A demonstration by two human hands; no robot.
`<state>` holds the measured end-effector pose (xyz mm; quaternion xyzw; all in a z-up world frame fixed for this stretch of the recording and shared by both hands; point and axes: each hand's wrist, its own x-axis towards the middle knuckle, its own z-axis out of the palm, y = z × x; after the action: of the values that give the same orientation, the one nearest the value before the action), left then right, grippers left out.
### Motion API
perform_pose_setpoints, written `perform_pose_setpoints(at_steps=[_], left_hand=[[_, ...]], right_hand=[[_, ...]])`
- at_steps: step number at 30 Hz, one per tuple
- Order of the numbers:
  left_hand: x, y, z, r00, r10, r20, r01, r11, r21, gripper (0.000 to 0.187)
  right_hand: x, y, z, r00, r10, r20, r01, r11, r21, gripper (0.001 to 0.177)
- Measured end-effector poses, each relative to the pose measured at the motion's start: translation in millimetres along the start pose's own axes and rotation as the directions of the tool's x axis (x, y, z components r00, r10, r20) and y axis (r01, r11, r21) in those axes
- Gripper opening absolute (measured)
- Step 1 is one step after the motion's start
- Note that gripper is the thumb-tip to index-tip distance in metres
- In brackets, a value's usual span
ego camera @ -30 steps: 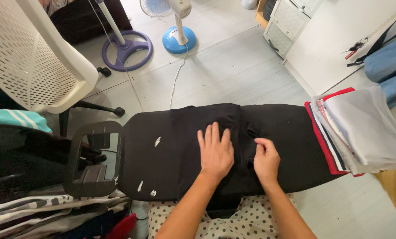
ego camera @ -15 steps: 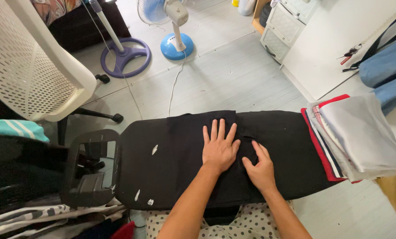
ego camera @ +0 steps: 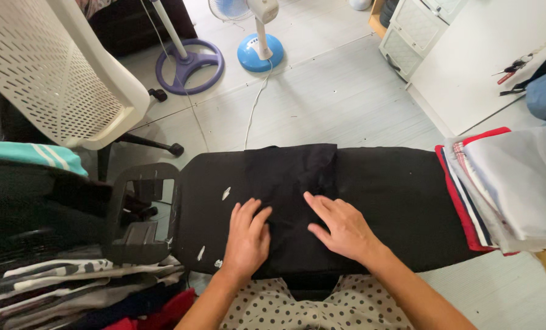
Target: The person folds a white t-shirt with red and blue accents, then a black t-shirt, on a low ironing board. The person smooths and aligns each garment before folding it into a compact stack.
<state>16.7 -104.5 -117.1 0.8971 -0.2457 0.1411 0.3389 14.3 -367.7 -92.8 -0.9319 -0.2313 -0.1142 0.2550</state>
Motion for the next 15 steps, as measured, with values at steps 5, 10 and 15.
perform_pose_setpoints(at_steps=[5,10,15], left_hand=[[-36.7,-19.7,-37.5,0.958,0.163,0.237,-0.184,0.981,0.067,0.046],[-47.2,-25.8,-54.8,0.899,0.316,0.303,-0.351,0.934,0.068,0.041],[-42.9,-24.1,-57.4,0.869,0.38,0.317,-0.406,0.914,0.02,0.038]], right_hand=[[-14.0,16.1,-19.7,0.999,0.033,-0.01,-0.03,0.972,0.233,0.045],[-37.9,29.7,-31.4,0.919,-0.269,0.288,0.249,0.963,0.104,0.05],[-39.9,28.0,-33.1,0.83,-0.344,0.439,0.292,0.939,0.183,0.064]])
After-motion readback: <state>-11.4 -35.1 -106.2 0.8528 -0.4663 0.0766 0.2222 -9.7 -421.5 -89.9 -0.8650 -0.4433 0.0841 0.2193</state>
